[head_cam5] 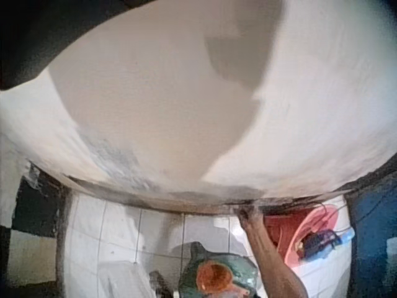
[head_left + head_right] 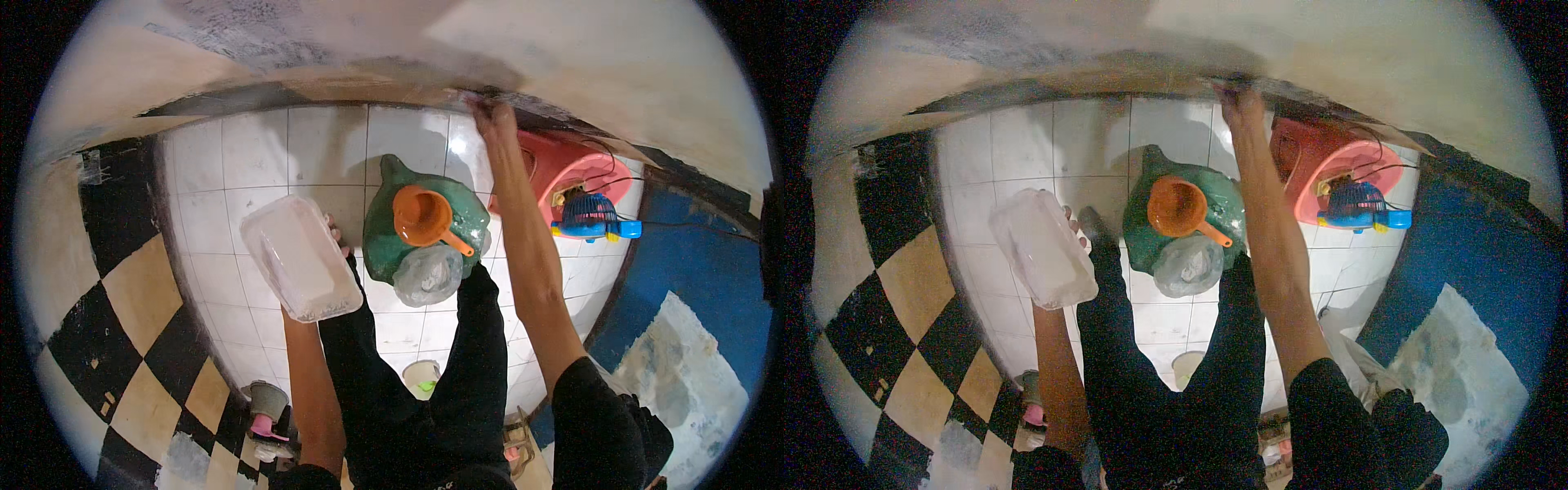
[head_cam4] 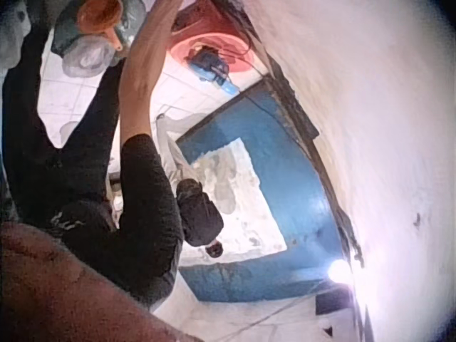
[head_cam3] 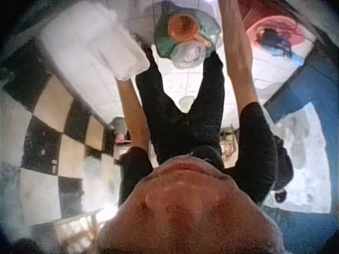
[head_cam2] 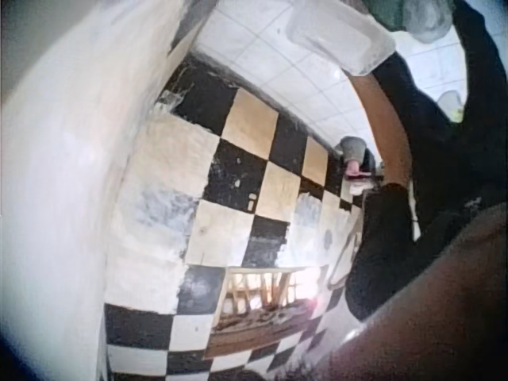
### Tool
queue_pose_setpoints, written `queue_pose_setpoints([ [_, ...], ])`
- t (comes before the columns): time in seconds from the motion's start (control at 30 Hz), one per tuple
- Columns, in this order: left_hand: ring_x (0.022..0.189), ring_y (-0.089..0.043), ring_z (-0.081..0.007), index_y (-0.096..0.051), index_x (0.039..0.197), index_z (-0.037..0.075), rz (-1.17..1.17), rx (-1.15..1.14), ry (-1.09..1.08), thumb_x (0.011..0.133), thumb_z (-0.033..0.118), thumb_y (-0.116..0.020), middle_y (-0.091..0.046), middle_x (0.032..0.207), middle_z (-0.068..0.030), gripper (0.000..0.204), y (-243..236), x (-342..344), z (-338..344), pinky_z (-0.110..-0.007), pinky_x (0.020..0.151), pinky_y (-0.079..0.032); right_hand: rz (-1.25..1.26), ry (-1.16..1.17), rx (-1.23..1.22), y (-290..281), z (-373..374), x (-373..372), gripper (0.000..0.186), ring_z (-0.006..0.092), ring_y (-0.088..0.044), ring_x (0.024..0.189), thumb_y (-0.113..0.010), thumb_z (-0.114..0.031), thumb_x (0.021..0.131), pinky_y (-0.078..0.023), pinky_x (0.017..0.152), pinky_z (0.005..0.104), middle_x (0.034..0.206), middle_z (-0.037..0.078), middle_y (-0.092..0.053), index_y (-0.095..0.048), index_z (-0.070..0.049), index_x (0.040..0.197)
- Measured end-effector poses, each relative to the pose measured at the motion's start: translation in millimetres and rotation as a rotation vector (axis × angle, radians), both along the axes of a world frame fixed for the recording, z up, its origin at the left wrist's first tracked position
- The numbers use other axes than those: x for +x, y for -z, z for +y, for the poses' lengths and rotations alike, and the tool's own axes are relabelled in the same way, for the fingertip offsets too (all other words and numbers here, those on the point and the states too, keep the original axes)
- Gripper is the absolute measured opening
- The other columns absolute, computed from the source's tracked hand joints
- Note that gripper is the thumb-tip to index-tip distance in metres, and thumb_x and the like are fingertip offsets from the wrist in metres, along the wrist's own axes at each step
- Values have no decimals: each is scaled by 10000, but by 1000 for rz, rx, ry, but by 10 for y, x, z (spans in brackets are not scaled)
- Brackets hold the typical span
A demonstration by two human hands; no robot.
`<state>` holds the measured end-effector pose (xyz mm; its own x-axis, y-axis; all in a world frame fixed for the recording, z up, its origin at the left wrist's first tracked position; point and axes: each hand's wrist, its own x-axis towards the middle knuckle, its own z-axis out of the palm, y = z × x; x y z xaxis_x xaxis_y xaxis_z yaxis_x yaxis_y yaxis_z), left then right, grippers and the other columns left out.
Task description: The person applies wall filler to a wall using a putty knife, taking filler from a plastic container and spreading it over imperfections and gaps in the wall surface.
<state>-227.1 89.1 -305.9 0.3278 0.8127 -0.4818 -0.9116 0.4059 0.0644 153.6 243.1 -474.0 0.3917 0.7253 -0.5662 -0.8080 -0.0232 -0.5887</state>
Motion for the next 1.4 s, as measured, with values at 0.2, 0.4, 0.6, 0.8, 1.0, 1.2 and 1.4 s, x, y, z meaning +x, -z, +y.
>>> queue_pose_setpoints([
  [0.2,1034,-498,-377,-337,1345,117,16,-61,-114,809,483,-553,-435,1222,-222,685,62,-84,-471,-553,898,-432,30,-83,-15,-1093,-481,-611,248,377,-514,1029,-368,17,862,-471,884,504,1132,206,-461,-423,35,1103],
  [0.4,1064,-473,-382,-317,1357,119,-65,-41,-90,802,492,-556,-413,1241,-224,709,7,137,-454,-569,906,-421,97,-201,-146,134,-64,-115,363,400,-449,1122,-394,-219,933,-421,924,573,1267,211,-396,-377,-10,1230],
  [0.6,1094,-434,-369,-317,1346,103,-59,23,-97,838,462,-529,-370,1275,-215,657,-92,79,-550,-567,882,-434,259,-95,30,-448,137,-36,333,392,-429,1145,-366,-205,950,-395,961,556,1220,224,-413,-381,11,1203],
  [0.8,1053,-455,-383,-313,1353,90,-26,-80,-130,831,490,-518,-398,1243,-220,689,-67,45,-733,-574,886,-425,133,-213,-149,-890,-585,-201,332,361,-491,1109,-413,-231,943,-459,910,525,1157,213,-490,-426,2,1179],
  [1.0,1048,-453,-379,-305,1353,86,-34,25,-99,849,474,-498,-405,1233,-214,664,-98,332,-616,-572,867,-429,-14,-154,-25,147,-142,312,368,365,-521,1032,-400,-288,949,-508,829,499,1148,211,-509,-439,5,1168],
  [1.2,1057,-462,-366,-316,1344,82,-73,-33,-119,833,474,-525,-411,1225,-209,678,10,474,-837,-578,851,-426,-58,-186,22,-1353,-283,105,290,382,-483,1085,-389,-12,895,-433,959,513,1165,280,-449,-361,115,1155],
  [1.4,1069,-457,-374,-349,1328,87,-33,-53,-78,820,471,-546,-416,1200,-209,666,-55,711,-814,-585,862,-426,55,-186,-176,-1141,-723,255,310,371,-494,1094,-408,-117,914,-456,931,485,1198,215,-475,-410,31,1187],
])
